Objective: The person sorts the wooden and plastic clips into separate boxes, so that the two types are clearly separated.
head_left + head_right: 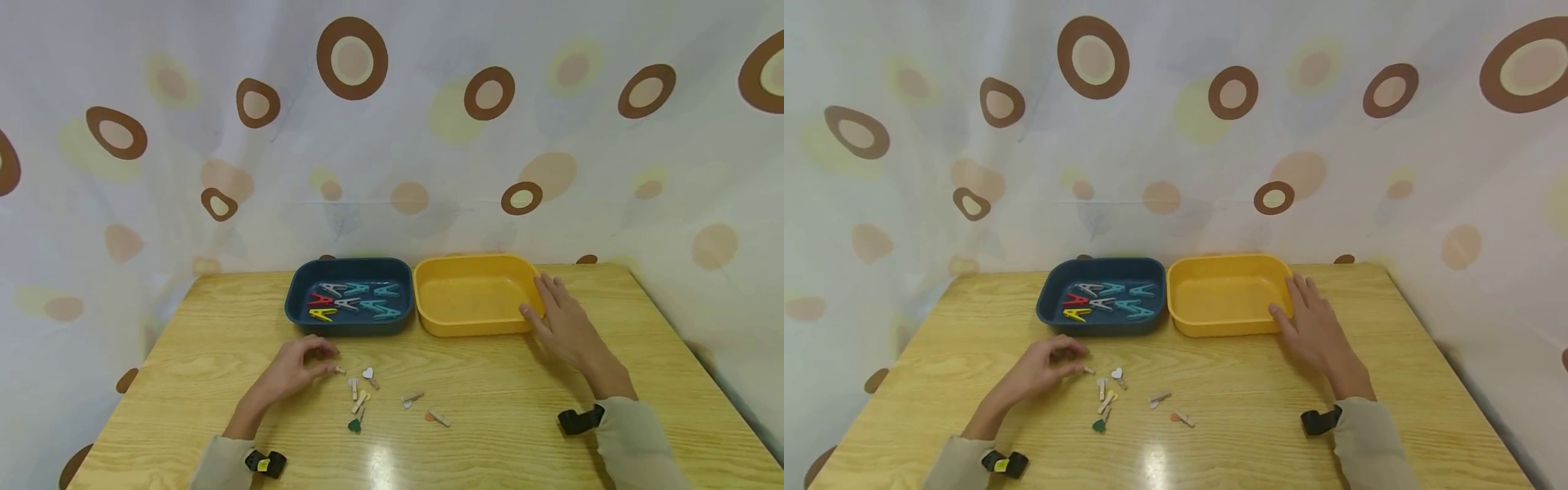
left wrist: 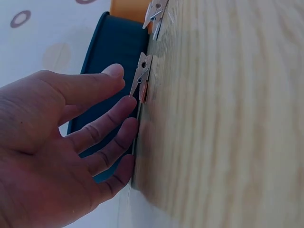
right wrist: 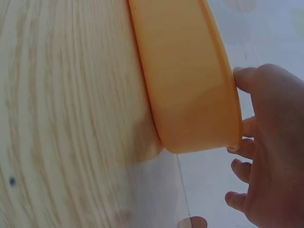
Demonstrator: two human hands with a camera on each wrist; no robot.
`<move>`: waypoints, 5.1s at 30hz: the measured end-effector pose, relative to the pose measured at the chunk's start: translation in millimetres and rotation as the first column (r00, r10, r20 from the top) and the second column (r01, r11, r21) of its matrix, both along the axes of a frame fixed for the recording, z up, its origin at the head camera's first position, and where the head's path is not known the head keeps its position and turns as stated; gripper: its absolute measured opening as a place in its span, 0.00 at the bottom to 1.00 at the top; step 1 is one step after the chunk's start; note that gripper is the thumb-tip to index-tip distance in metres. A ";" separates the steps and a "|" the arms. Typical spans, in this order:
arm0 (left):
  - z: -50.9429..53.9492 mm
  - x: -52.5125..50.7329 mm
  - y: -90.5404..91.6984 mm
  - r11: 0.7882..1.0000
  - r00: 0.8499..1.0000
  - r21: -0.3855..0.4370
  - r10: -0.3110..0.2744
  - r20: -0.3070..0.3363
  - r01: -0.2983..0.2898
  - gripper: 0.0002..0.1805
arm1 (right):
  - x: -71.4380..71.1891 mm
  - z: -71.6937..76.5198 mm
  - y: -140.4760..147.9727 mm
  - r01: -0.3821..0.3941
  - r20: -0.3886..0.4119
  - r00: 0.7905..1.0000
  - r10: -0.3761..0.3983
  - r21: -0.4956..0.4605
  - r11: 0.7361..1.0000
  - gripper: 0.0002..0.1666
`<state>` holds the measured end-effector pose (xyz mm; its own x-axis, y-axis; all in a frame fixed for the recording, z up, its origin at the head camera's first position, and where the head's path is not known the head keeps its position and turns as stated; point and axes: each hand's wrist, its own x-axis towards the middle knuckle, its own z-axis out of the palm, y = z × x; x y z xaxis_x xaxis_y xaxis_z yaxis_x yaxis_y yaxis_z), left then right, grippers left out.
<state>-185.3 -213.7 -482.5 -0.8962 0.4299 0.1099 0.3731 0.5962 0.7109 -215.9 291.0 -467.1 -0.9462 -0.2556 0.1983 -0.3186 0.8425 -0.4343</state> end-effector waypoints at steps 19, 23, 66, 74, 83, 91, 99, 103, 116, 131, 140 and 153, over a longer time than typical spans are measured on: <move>-3.0 0.7 2.1 1.000 1.000 0.006 -0.007 0.030 0.007 0.06 | 5.3 3.4 2.6 -0.013 0.076 0.997 0.007 0.082 0.997 0.54; -4.2 -0.3 4.8 0.999 0.998 0.031 -0.024 0.062 0.022 0.05 | 6.4 0.9 4.7 -0.002 0.066 0.998 -0.003 0.083 0.997 0.54; -5.3 2.9 13.6 0.997 0.995 0.006 0.075 0.071 -0.076 0.02 | 14.5 5.8 -11.1 0.045 0.075 0.996 -0.055 0.125 0.991 0.55; -2.9 4.8 17.4 0.997 0.997 0.030 0.071 0.043 -0.073 0.03 | 14.5 6.5 -11.2 0.043 0.089 0.995 -0.053 0.116 0.992 0.55; -1.4 6.8 20.6 0.997 0.999 0.057 0.053 0.008 -0.053 0.04 | 14.4 6.7 -11.6 0.045 0.091 0.994 -0.056 0.118 0.992 0.55; 0.5 7.6 26.4 0.994 0.997 0.092 0.061 -0.052 -0.056 0.02 | 13.9 4.9 -9.6 0.034 0.107 0.993 -0.048 0.124 0.992 0.55; 2.4 8.9 35.7 0.994 0.998 0.102 0.045 -0.053 -0.039 0.03 | 12.3 8.0 -2.9 0.028 0.110 0.993 -0.043 0.129 0.991 0.53; 5.9 10.0 40.4 0.994 0.996 0.082 0.077 -0.040 -0.073 0.02 | 13.1 7.9 -2.9 0.022 0.103 0.994 -0.035 0.119 0.993 0.53; 25.2 -2.6 72.0 0.983 0.995 0.180 0.061 -0.078 -0.046 0.04 | 12.8 6.4 -4.3 0.021 0.095 0.995 -0.033 0.126 0.992 0.53; 34.0 -11.3 98.5 0.967 0.995 0.252 0.066 -0.074 -0.045 0.02 | 11.9 6.7 -4.3 0.018 0.094 0.995 -0.030 0.123 0.992 0.53; 39.5 -14.7 107.3 0.966 0.991 0.255 0.073 -0.114 -0.042 0.03 | 11.3 5.8 -5.9 0.011 0.082 0.996 -0.023 0.136 0.991 0.53; 44.4 -38.1 129.7 0.954 0.989 0.292 0.103 -0.110 -0.067 0.03 | 14.4 5.6 -5.6 0.010 0.092 0.996 -0.021 0.123 0.992 0.52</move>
<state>-223.3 -84.0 -438.1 -0.9000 0.2866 0.3283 0.4246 0.4075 0.8085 -201.5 285.4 -461.5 -0.9631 -0.2578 0.0775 -0.2683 0.8955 -0.3552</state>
